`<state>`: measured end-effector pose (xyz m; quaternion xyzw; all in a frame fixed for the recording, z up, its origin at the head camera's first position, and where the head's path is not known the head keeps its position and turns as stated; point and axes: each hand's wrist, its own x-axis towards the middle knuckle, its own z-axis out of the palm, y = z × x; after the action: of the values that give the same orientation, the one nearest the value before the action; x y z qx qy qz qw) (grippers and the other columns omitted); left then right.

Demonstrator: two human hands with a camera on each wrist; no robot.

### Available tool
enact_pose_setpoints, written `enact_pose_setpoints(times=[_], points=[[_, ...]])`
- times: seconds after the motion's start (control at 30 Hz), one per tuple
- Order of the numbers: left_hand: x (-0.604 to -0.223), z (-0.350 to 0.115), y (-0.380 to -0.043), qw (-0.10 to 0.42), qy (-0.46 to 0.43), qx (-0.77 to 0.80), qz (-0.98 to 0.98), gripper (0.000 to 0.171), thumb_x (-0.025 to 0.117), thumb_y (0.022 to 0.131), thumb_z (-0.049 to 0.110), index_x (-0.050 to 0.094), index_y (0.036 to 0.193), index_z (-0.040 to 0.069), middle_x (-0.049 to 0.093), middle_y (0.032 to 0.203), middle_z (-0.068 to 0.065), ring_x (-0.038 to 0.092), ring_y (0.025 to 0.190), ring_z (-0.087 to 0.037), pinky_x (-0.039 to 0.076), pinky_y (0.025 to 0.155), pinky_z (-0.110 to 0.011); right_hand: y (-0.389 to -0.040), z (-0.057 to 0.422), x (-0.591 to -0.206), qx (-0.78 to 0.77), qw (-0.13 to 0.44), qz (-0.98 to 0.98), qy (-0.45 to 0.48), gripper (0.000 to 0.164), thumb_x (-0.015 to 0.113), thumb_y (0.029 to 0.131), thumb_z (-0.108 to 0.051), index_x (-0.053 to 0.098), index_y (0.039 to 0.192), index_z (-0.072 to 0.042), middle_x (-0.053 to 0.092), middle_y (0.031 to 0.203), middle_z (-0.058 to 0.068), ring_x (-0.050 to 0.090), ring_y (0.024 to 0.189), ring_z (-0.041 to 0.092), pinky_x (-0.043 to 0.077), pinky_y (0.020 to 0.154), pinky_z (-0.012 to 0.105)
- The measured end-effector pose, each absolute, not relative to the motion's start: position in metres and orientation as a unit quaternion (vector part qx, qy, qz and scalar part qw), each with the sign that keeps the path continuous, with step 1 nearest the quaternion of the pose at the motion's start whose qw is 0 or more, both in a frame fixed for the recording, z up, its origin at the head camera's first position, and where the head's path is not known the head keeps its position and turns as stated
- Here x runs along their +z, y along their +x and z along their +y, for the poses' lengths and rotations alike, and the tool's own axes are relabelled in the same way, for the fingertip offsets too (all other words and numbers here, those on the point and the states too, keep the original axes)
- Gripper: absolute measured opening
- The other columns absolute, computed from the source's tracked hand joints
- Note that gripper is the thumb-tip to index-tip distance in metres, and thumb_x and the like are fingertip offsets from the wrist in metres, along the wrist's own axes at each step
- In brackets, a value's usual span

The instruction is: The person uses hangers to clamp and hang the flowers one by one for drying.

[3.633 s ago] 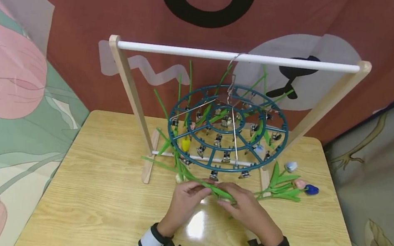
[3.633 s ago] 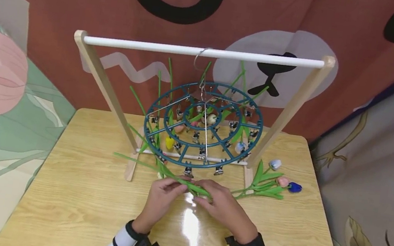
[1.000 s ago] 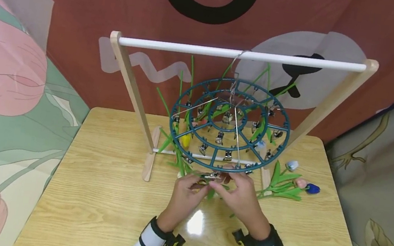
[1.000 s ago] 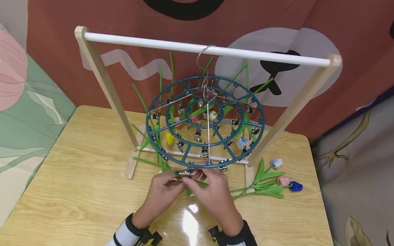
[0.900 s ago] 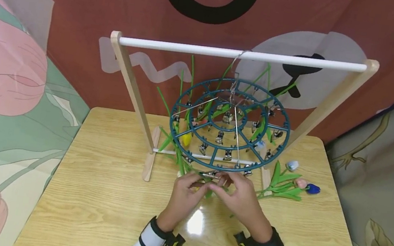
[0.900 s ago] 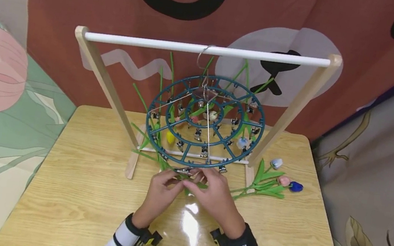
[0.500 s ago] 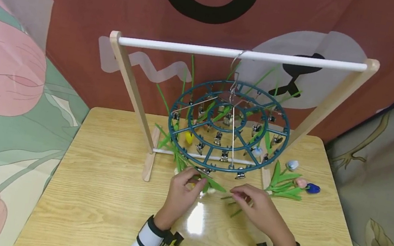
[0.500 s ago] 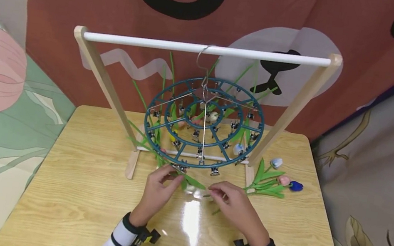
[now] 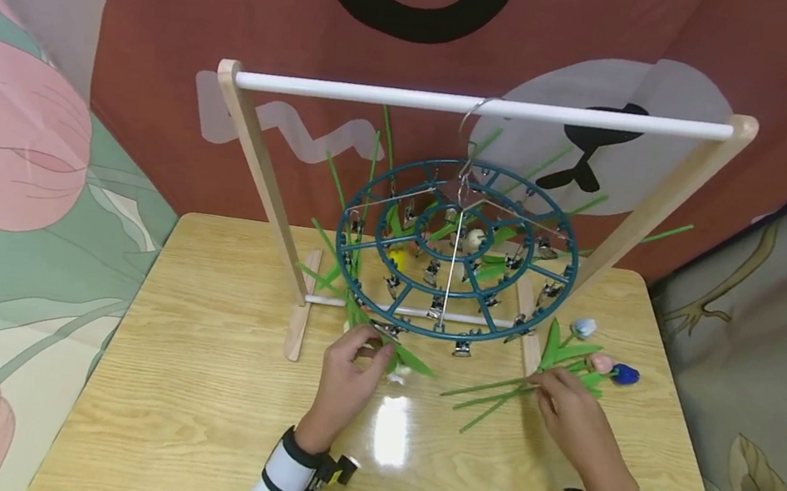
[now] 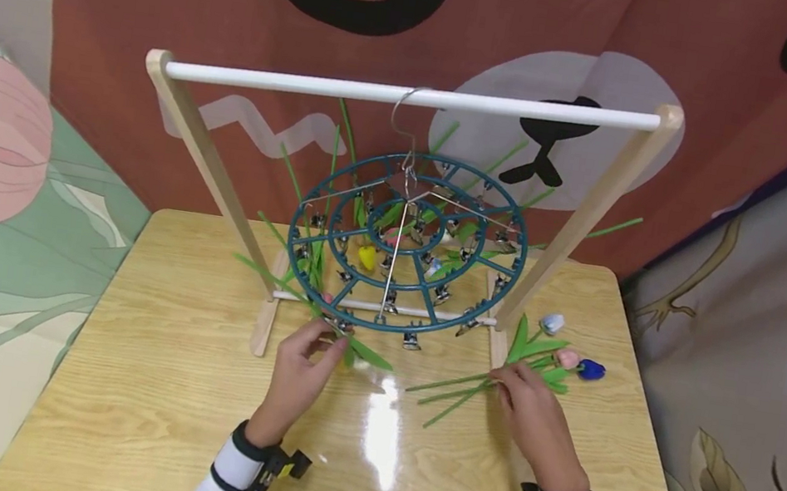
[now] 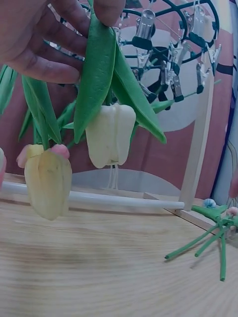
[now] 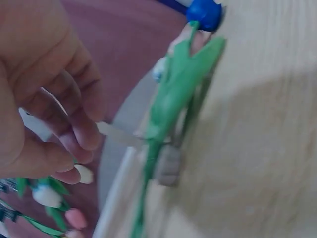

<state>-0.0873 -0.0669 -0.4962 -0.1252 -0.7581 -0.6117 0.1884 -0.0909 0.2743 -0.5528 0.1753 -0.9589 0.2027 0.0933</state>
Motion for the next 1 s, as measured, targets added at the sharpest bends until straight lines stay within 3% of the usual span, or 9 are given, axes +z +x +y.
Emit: enact_pose_setpoints(times=[0.4,0.57,0.83,1.0], points=[[-0.492,-0.081,-0.094,0.217,-0.082,-0.595,-0.77,0.007,0.068,0.087,-0.015,0.066,0.091,-0.009,0.07,0.092,-0.024,0.069,0.087,-0.036,0.066,0.07,-0.044,-0.105,0.285,-0.584,0.154,0.138,-0.946,0.248,0.03,0.09,0.071,0.006,0.075,0.095,-0.004,0.067,0.095,0.012,0.064,0.088,0.029,0.058,0.072,0.045],[-0.497,-0.084,-0.096,0.219,-0.076,-0.591,-0.773,0.011,0.07,0.085,-0.016,0.067,0.092,-0.008,0.07,0.093,-0.022,0.069,0.088,-0.032,0.066,0.072,-0.037,-0.107,0.286,-0.592,0.133,0.127,-0.951,0.247,0.024,0.084,0.077,0.006,0.074,0.097,-0.004,0.067,0.097,0.012,0.062,0.09,0.03,0.056,0.076,0.045],[-0.524,-0.087,-0.103,0.229,-0.093,-0.578,-0.778,0.017,0.077,0.084,-0.01,0.069,0.096,-0.001,0.07,0.095,-0.016,0.069,0.09,-0.031,0.066,0.074,-0.038,-0.102,0.282,-0.586,0.072,0.124,-0.957,0.252,0.024,0.07,0.084,0.011,0.068,0.1,-0.007,0.072,0.104,0.015,0.063,0.101,0.035,0.055,0.091,0.053],[-0.525,-0.088,-0.1,0.218,-0.111,-0.574,-0.782,0.02,0.08,0.085,-0.002,0.07,0.101,0.003,0.069,0.099,-0.011,0.068,0.093,-0.028,0.065,0.073,-0.042,-0.097,0.273,-0.574,0.076,0.142,-0.952,0.262,0.03,0.07,0.082,0.016,0.067,0.101,-0.006,0.07,0.102,0.015,0.066,0.095,0.033,0.058,0.084,0.05]])
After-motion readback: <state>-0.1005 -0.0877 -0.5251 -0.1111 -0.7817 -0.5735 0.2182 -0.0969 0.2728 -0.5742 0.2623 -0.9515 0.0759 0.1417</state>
